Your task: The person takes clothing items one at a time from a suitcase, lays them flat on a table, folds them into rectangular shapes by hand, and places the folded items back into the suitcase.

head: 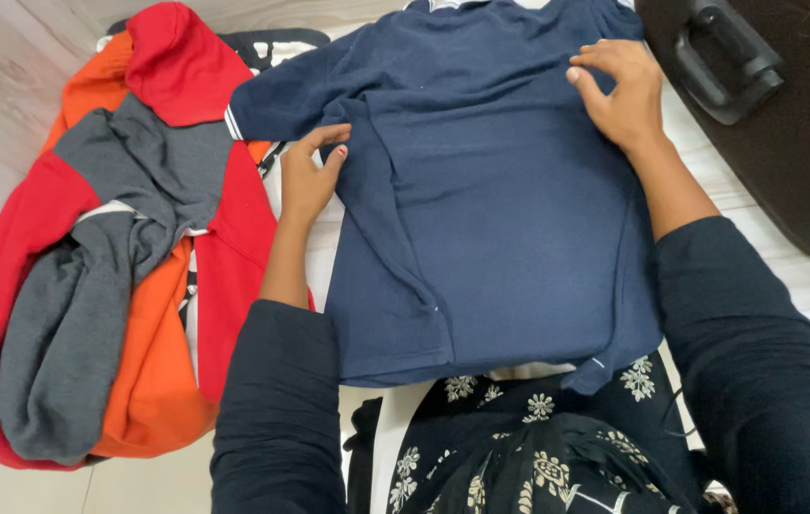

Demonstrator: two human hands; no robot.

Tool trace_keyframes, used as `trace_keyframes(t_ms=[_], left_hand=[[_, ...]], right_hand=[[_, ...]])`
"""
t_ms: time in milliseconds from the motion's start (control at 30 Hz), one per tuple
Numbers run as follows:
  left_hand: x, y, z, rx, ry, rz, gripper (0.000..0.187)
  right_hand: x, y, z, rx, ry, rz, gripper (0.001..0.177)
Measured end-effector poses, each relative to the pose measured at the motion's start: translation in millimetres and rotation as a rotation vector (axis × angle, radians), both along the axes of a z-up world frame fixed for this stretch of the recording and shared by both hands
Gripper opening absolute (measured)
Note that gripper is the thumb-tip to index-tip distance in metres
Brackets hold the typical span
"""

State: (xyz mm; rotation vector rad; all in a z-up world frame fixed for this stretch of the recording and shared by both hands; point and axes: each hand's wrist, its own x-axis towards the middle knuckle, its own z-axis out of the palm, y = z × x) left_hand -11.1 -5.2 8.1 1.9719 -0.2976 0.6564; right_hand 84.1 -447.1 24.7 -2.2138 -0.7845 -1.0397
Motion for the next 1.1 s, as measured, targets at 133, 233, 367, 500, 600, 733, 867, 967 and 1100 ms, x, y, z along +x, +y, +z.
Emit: trace_keyframes(t_ms=[133, 233, 367, 500, 600, 733, 867, 967, 1100], left_hand=[[-34.2, -43.3, 22.0, 0.1, -0.034, -0.027, 0.024], [-50.6, -74.9, 15.6, 0.439, 0.073, -0.083, 0.038], [-55.7, -103.0, -2.0, 0.876, 0.294, -0.066, 0.088], [-59.9, -99.6, -6.5, 0.873, 0.437, -0.031, 0.092], [-61.9, -91.5, -7.6, 0.822, 0.425, 0.023, 0.083], [-55.9, -57.8, -10.1, 0.642, 0.495, 0.16, 0.053], [-50.4, -16.6, -14.8, 0.517, 0.206, 0.227, 0.045], [-61.1, 9.2, -11.2, 0.433, 0.286, 0.387, 0.05], [-72.1, 9.8, 4.3, 0.357, 0.525, 0.522, 0.055]], right_hand=[[-42.2, 17.9, 38.4, 0.057, 0.429, -0.06, 0.026], [-71.1, 32.7, 46.4, -0.243, 0.675, -0.037, 0.05], [-96.2, 76.4, 13.4, -0.712, 0.929, -0.26, 0.122], [-97.2, 73.7, -10.2, -0.697, 1.012, -0.228, 0.145], [-92.1, 65.5, -16.2, -0.683, 0.966, -0.204, 0.141], [-92.4, 61.3, -22.2, -0.639, 0.91, -0.183, 0.137], [-96.5, 60.9, -26.1, -0.548, 0.829, -0.184, 0.123], [-97.2, 54.1, -28.8, -0.464, 0.762, -0.173, 0.102], [-92.6, 48.6, -29.2, -0.411, 0.711, -0.151, 0.087]])
